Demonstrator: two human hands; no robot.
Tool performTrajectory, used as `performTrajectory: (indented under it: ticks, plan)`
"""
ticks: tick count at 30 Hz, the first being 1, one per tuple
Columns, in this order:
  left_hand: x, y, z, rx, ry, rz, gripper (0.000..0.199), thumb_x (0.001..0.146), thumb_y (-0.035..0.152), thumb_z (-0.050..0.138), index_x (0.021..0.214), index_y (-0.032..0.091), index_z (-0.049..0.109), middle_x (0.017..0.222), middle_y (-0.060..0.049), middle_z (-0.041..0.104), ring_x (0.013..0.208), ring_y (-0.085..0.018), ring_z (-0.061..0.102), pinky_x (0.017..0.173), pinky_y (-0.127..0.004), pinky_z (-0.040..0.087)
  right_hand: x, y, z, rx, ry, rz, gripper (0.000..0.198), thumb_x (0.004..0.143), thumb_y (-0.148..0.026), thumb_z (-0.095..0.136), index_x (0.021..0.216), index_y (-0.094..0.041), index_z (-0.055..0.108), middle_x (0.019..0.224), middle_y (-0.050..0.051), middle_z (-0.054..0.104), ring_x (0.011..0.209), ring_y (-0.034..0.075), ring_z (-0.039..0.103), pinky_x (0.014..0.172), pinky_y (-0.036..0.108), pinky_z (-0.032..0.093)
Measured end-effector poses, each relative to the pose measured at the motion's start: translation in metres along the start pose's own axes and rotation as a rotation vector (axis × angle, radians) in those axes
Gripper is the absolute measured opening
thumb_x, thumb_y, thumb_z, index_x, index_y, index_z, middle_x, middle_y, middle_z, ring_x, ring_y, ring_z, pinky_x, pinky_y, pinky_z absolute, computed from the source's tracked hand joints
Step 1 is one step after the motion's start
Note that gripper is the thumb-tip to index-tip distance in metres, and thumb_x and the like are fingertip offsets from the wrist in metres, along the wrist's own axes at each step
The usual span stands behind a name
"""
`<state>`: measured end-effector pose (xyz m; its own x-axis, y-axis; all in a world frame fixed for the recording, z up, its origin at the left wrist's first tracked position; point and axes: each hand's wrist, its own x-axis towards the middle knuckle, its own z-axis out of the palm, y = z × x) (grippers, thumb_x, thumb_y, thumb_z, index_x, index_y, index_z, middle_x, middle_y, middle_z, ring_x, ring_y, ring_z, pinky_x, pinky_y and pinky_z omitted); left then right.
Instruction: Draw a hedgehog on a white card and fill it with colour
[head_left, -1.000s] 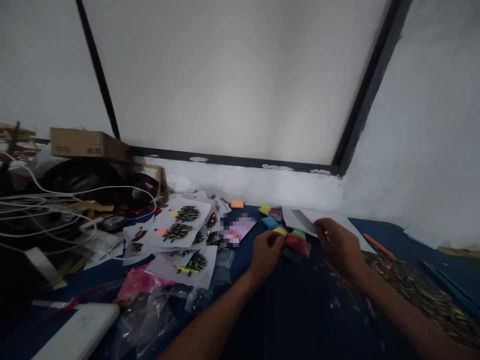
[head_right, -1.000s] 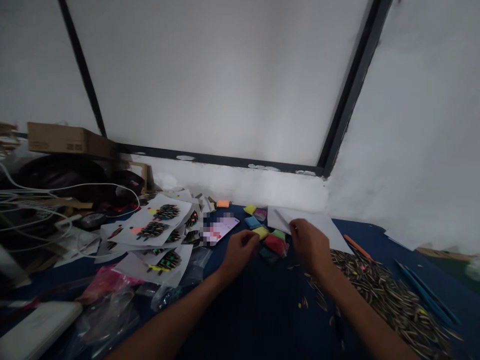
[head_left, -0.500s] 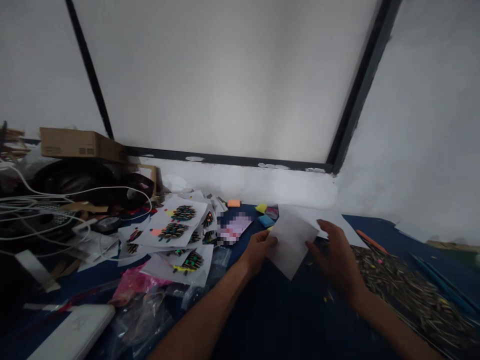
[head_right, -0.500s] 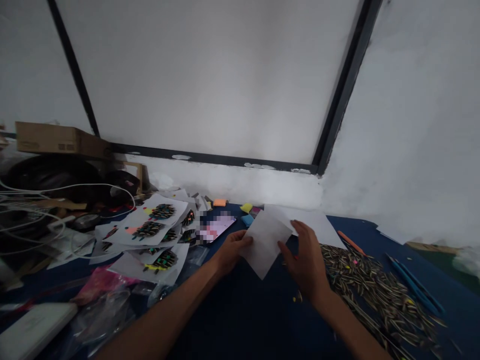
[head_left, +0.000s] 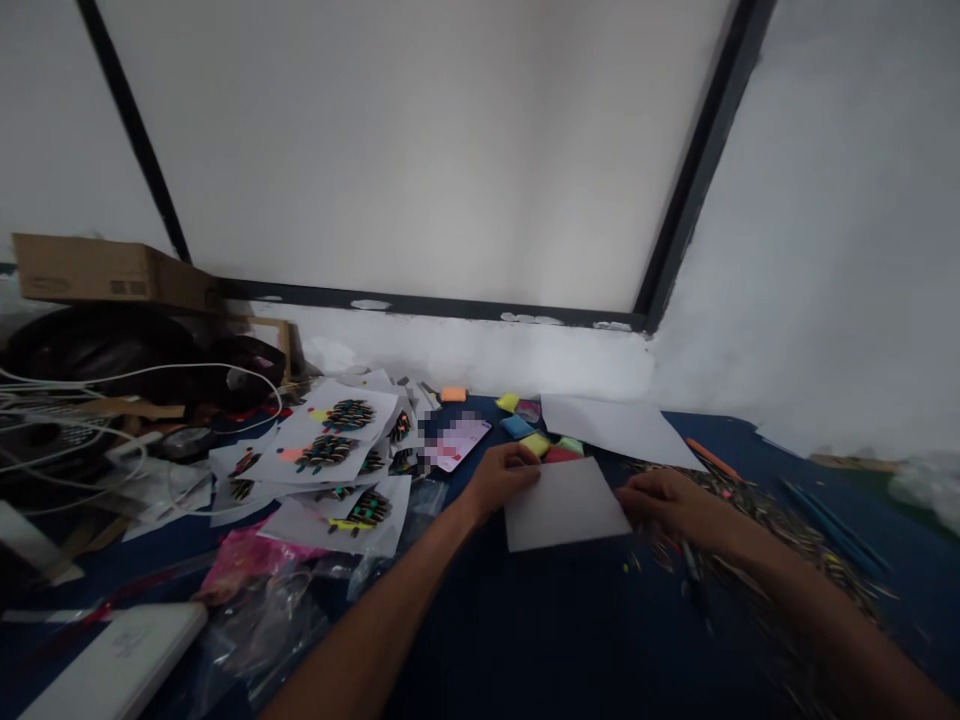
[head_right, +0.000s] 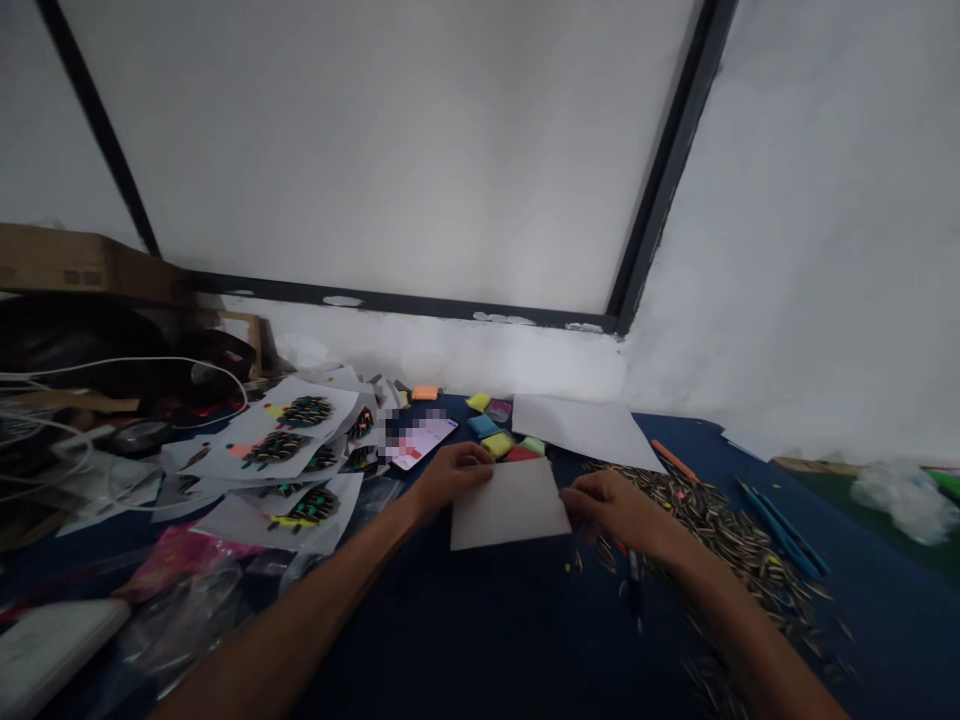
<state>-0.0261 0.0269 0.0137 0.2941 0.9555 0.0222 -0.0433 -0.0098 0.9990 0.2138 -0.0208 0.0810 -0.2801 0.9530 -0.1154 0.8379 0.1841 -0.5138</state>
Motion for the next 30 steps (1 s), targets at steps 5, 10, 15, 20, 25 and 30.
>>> performTrajectory:
  ticks: [5, 10, 15, 20, 25, 30]
  plan:
    - [-0.004, 0.005, 0.001, 0.182, -0.139, 0.010, 0.020, 0.064, 0.022, 0.066, 0.080, 0.011, 0.066, 0.067, 0.000, 0.061, 0.062, -0.012, 0.054, 0.059, -0.021, 0.038, -0.011, 0.026, -0.018, -0.270, 0.119, 0.201, 0.027, 0.075, -0.029, 0.058, 0.050, -0.021, 0.050, 0.052, 0.003, 0.057, 0.051, 0.018, 0.055, 0.050, 0.028, 0.035]
    - [-0.006, 0.007, 0.002, 0.332, -0.267, 0.023, 0.019, 0.065, 0.021, 0.064, 0.080, 0.010, 0.067, 0.069, -0.002, 0.064, 0.065, -0.013, 0.057, 0.061, -0.022, 0.041, -0.033, 0.034, -0.014, -0.330, -0.061, 0.322, 0.037, 0.074, -0.029, 0.059, 0.041, -0.022, 0.045, 0.041, 0.003, 0.054, 0.039, 0.016, 0.051, 0.043, 0.027, 0.034]
    - [-0.009, 0.011, 0.001, 0.494, -0.339, 0.054, 0.014, 0.064, 0.015, 0.061, 0.076, 0.010, 0.067, 0.072, -0.003, 0.066, 0.067, -0.013, 0.058, 0.062, -0.021, 0.041, -0.042, 0.022, -0.004, -0.298, -0.155, 0.337, 0.037, 0.076, -0.024, 0.054, 0.040, -0.021, 0.044, 0.042, 0.002, 0.056, 0.035, 0.010, 0.047, 0.041, 0.023, 0.035]
    - [-0.010, 0.018, -0.002, 0.675, -0.386, 0.052, 0.014, 0.064, 0.011, 0.060, 0.076, 0.012, 0.068, 0.071, -0.001, 0.065, 0.068, -0.013, 0.058, 0.061, -0.019, 0.041, -0.041, 0.019, 0.001, -0.280, -0.129, 0.341, 0.040, 0.074, -0.022, 0.053, 0.036, -0.021, 0.040, 0.041, 0.003, 0.055, 0.034, 0.011, 0.048, 0.042, 0.024, 0.036]
    - [-0.014, 0.024, 0.000, 0.856, -0.423, 0.015, 0.013, 0.062, 0.011, 0.063, 0.074, 0.012, 0.069, 0.068, 0.000, 0.064, 0.063, -0.012, 0.057, 0.053, -0.019, 0.037, -0.040, 0.030, -0.001, -0.209, -0.059, 0.336, 0.037, 0.072, -0.022, 0.055, 0.038, -0.021, 0.040, 0.035, 0.002, 0.049, 0.034, 0.014, 0.050, 0.044, 0.026, 0.036]
    - [-0.017, 0.027, 0.004, 0.985, -0.428, 0.001, 0.013, 0.066, 0.014, 0.064, 0.077, 0.015, 0.069, 0.071, 0.000, 0.065, 0.063, -0.012, 0.057, 0.051, -0.018, 0.037, -0.038, 0.027, -0.008, 0.025, 0.010, 0.248, 0.028, 0.076, -0.033, 0.054, 0.053, -0.022, 0.042, 0.047, 0.000, 0.055, 0.041, 0.015, 0.055, 0.046, 0.026, 0.039]
